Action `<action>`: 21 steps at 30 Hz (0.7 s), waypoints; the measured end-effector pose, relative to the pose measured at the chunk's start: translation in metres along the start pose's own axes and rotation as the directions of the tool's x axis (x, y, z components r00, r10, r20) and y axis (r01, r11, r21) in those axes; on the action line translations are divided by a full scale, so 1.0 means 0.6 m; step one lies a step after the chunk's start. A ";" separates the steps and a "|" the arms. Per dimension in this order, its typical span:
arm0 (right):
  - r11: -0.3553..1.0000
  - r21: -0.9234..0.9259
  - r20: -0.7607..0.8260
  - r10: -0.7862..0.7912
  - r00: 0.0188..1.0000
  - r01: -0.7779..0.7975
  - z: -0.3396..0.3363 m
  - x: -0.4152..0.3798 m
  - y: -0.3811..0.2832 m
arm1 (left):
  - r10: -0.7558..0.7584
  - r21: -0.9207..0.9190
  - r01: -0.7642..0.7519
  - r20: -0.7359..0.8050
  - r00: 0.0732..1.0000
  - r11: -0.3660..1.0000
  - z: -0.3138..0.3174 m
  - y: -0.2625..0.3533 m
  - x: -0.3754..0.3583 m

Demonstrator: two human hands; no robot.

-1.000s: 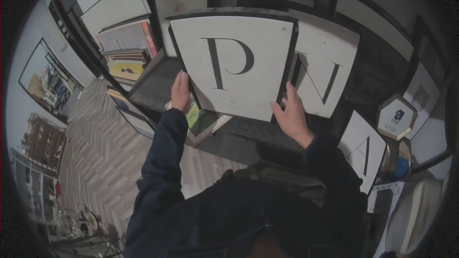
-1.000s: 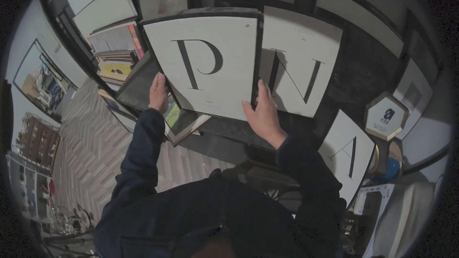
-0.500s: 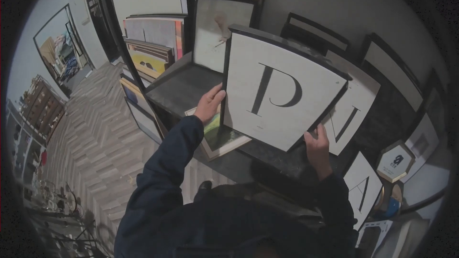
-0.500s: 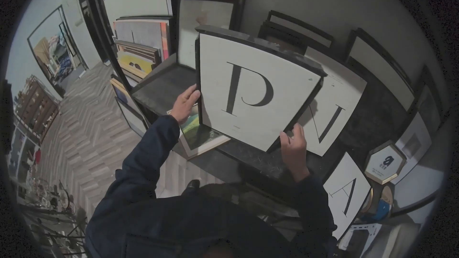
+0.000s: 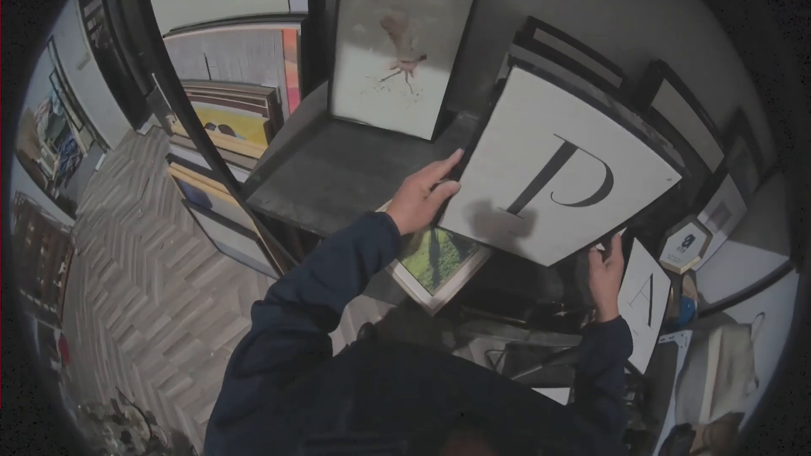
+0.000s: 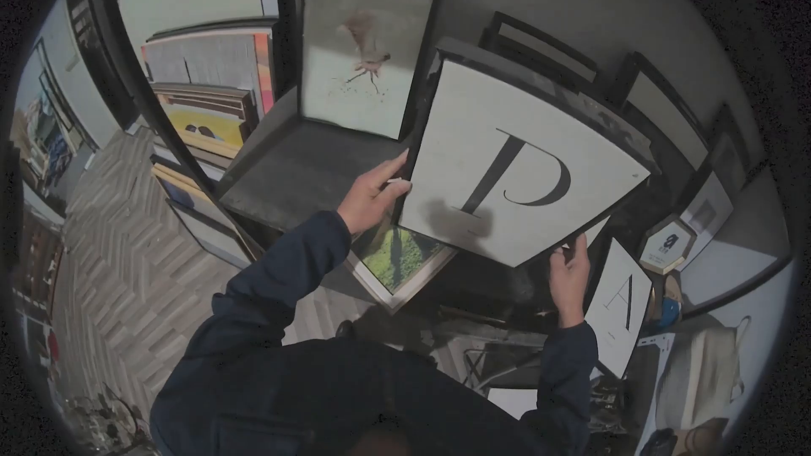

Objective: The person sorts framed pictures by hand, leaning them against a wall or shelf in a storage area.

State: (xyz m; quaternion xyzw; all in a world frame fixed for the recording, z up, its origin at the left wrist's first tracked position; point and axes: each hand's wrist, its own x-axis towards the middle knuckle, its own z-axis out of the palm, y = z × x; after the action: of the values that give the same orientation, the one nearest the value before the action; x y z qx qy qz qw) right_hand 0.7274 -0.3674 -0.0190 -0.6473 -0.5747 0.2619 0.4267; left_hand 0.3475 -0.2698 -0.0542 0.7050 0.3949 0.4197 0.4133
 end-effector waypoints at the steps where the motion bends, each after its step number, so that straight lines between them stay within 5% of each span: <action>1: 1.000 0.007 -0.025 -0.007 1.000 0.007 0.008 -0.006 -0.017 | 0.031 0.004 -0.031 -0.017 0.999 1.000 -0.016 0.001 0.004; 6: 0.996 0.016 -0.108 -0.085 0.991 0.087 0.045 0.037 -0.087 | 0.078 0.073 -0.065 -0.181 0.980 0.995 -0.101 0.050 0.032; 12: 1.000 0.011 0.043 0.009 0.999 -0.009 0.143 0.116 -0.171 | 0.097 0.264 0.020 -0.422 0.901 0.964 -0.218 0.054 0.027; 21: 0.990 0.107 0.164 -0.104 0.981 0.087 0.369 0.245 -0.249 | 0.053 0.147 0.036 -0.559 0.827 0.988 -0.396 -0.058 0.045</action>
State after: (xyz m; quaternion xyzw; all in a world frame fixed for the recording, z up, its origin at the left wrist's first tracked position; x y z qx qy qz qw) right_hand 0.4954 -0.1733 0.0204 -0.5725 -0.6255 0.3235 0.4200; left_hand 0.1315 -0.1736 -0.0058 0.5816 0.5264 0.5790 0.2222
